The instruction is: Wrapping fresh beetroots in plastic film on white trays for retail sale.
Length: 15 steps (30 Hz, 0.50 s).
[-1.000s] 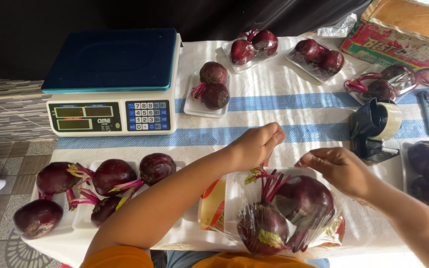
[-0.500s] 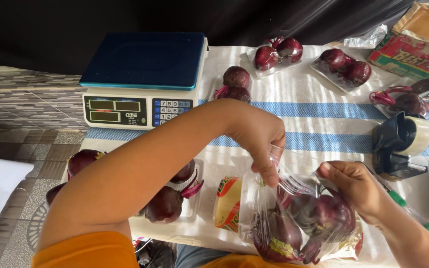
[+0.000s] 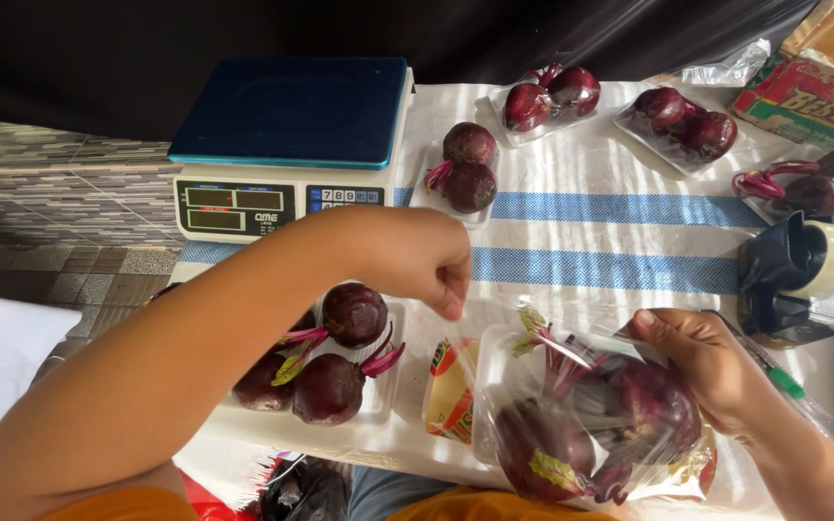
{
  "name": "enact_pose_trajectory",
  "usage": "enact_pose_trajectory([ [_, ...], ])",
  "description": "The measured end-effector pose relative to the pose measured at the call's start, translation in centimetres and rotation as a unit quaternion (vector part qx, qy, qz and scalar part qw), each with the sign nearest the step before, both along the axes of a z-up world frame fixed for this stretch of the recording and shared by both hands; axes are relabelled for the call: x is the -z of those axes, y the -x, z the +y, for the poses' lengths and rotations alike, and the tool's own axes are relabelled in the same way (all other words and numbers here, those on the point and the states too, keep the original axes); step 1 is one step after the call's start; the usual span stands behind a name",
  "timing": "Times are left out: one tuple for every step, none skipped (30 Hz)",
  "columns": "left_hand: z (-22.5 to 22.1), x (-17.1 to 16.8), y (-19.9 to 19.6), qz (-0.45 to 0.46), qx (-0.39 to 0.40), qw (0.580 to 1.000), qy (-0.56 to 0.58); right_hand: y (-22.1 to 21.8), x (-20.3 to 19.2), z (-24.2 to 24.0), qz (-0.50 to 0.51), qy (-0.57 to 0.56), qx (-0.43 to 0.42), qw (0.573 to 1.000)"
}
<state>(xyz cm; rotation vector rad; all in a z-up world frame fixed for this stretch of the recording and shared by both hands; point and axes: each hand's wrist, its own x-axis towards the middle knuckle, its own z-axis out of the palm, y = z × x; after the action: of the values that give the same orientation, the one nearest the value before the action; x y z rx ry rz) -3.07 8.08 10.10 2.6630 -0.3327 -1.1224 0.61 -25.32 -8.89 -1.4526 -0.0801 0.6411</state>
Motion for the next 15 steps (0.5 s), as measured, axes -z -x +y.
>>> enact_pose_trajectory([
  [0.1, -0.3, 0.7, 0.001, -0.002, 1.000, 0.000, 0.1, -0.1, 0.0, 0.001, 0.000, -0.002, 1.000],
  [0.3, -0.6, 1.3, -0.014, -0.050, 0.996, 0.071, 0.1, -0.3, 0.1, -0.026, 0.007, -0.009, 1.000],
  [0.5, -0.9, 2.0, -0.030, -0.097, 0.985, 0.141, 0.1, -0.5, 0.1, -0.052, 0.014, -0.017, 0.998],
  [-0.2, 0.2, 2.9, -0.032, -0.097, 0.985, 0.139, 0.0, -0.1, 0.0, -0.054, 0.012, -0.017, 0.998],
  [-0.8, 1.3, 3.8, 0.005, -0.225, 0.939, 0.259, -0.3, 0.3, -0.1, -0.064, 0.001, -0.027, 0.998],
  [-1.5, 2.4, 4.5, 0.043, -0.342, 0.863, 0.370, -0.3, 0.7, -0.3, -0.072, -0.011, -0.033, 0.997],
  [-2.1, 3.1, 5.0, 0.043, -0.340, 0.865, 0.367, -0.3, 0.3, 0.0, -0.072, -0.014, -0.031, 0.997],
  [-2.9, 4.1, 5.6, 0.053, -0.429, 0.785, 0.443, -0.1, -0.1, 0.2, -0.072, -0.020, -0.038, 0.996],
  [-3.6, 5.2, 6.2, 0.061, -0.509, 0.691, 0.510, 0.1, -0.4, 0.3, -0.072, -0.026, -0.045, 0.996],
  [-4.2, 6.1, 6.1, 0.064, -0.510, 0.690, 0.509, 0.2, -0.2, 0.1, -0.069, -0.025, -0.044, 0.996],
  [-4.7, 7.0, 6.1, 0.092, -0.540, 0.628, 0.553, 0.4, 0.0, 0.0, -0.080, -0.031, -0.046, 0.995],
  [-5.2, 7.8, 5.9, 0.115, -0.564, 0.561, 0.595, 0.2, 0.0, 0.0, -0.095, -0.038, -0.049, 0.994],
  [-5.7, 8.0, 5.5, 0.114, -0.564, 0.561, 0.595, 0.3, -0.1, 0.0, -0.095, -0.038, -0.050, 0.993],
  [-6.1, 8.1, 5.1, 0.074, -0.544, 0.599, 0.583, 0.4, -0.3, 0.0, -0.106, -0.034, -0.056, 0.992],
  [-6.5, 8.2, 4.7, 0.034, -0.522, 0.635, 0.568, 0.5, -0.4, 0.0, -0.117, -0.030, -0.063, 0.991],
])
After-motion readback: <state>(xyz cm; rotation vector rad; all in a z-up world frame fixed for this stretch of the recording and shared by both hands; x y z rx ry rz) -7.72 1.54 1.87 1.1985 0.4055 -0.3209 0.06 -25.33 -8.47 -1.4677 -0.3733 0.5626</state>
